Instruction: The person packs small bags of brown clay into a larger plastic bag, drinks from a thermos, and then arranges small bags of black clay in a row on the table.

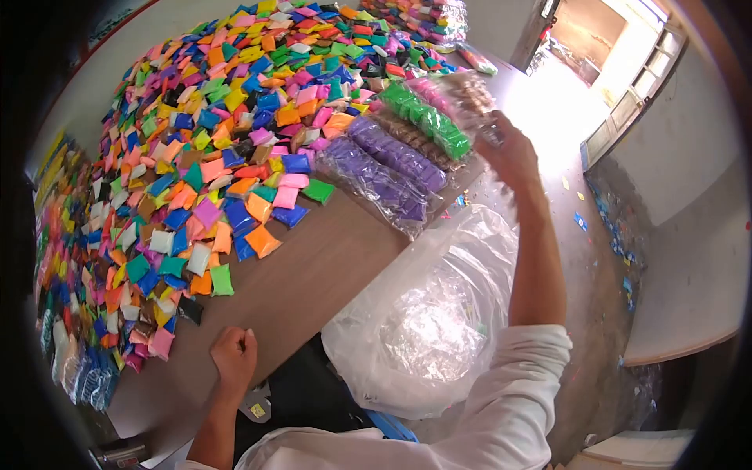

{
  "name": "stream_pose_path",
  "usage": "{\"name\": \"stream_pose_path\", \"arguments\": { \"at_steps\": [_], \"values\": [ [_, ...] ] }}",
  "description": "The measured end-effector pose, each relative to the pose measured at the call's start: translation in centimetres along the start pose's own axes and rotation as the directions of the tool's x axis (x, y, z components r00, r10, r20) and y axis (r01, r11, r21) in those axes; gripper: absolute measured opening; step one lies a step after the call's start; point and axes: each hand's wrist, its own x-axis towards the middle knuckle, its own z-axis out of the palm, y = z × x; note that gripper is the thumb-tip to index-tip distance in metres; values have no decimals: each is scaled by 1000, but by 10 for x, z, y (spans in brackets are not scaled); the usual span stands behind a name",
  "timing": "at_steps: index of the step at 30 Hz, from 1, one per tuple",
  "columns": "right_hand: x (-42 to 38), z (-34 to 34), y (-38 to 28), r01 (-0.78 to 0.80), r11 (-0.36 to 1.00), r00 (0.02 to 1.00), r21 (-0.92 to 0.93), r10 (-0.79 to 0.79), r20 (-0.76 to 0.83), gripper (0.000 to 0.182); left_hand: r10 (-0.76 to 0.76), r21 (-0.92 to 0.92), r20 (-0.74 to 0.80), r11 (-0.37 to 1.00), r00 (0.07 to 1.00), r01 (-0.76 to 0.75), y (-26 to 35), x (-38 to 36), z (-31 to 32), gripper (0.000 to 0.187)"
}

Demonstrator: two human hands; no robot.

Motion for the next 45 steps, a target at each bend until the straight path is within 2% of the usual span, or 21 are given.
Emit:
{"name": "stream_pose_path", "arguments": {
  "at_steps": [3,5,6,10,13,17,21,22,25,26,30,33,34,37,38,40,41,42,43,44,45],
  "values": [
    [43,0,45,-19,990,1000,-142,18,-12,74,15,91,-17,996,1000,-13,-14,7,10,24],
    [62,1,44,-124,980,992,-153,121,-30,72,16,90,-2,996,1000,-16,-10,8,8,25],
    [78,12,65,-50,955,993,-293,16,-116,70,17,89,5,996,1000,-17,-6,10,6,26],
    [124,26,65,-54,921,997,-386,26,-78,67,9,121,14,993,1000,-11,-3,13,8,25],
    [155,42,70,24,918,986,-395,-86,-141,65,-19,132,49,991,999,13,-11,11,10,25],
    [201,63,68,27,930,998,-367,-47,-45,63,-56,165,68,985,996,44,-17,3,12,24],
    [235,85,69,129,902,982,-412,-175,-75,62,-79,186,76,980,994,64,-11,6,14,23],
    [239,91,65,115,907,987,-405,-149,-52,63,-72,211,66,976,995,57,-11,5,16,23],
    [244,123,82,45,940,960,-338,53,275,68,-60,268,58,963,997,42,-13,2,16,24],
    [250,152,135,241,902,970,-357,-210,125,72,-67,270,66,962,996,47,-11,1,16,24],
    [244,138,102,61,942,972,-331,20,234,83,-67,301,51,952,996,49,-12,0,18,25],
    [231,120,82,-13,938,996,-346,45,83,86,-55,271,70,962,996,34,-13,1,17,25],
    [224,118,85,48,948,998,-314,-62,-32,81,-58,259,79,965,995,35,-12,2,15,25],
    [197,105,84,59,983,930,-177,-118,-348,69,-49,226,97,974,994,26,-8,7,12,26],
    [178,100,76,118,973,876,-196,-195,-440,55,-45,226,96,974,994,22,-7,8,12,26],
    [133,94,46,180,981,853,-69,-191,-485,45,-32,213,88,977,996,13,-5,9,11,27],
    [107,95,22,72,997,897,4,-63,-437,39,-26,198,82,980,996,9,-5,10,11,27],
    [78,101,-4,198,972,896,126,-127,-426,28,-23,192,67,981,997,10,-4,12,11,28],
    [45,101,-34,190,950,950,246,-115,-289,20,-32,186,79,982,996,17,-3,13,10,29],
    [13,100,-59,176,947,984,269,-161,-75,13,-51,191,85,981,995,34,-1,12,8,29],
    [-16,111,-78,411,856,908,315,-414,-60,8,-39,144,53,989,998,31,-1,10,8,29]
  ]
}}
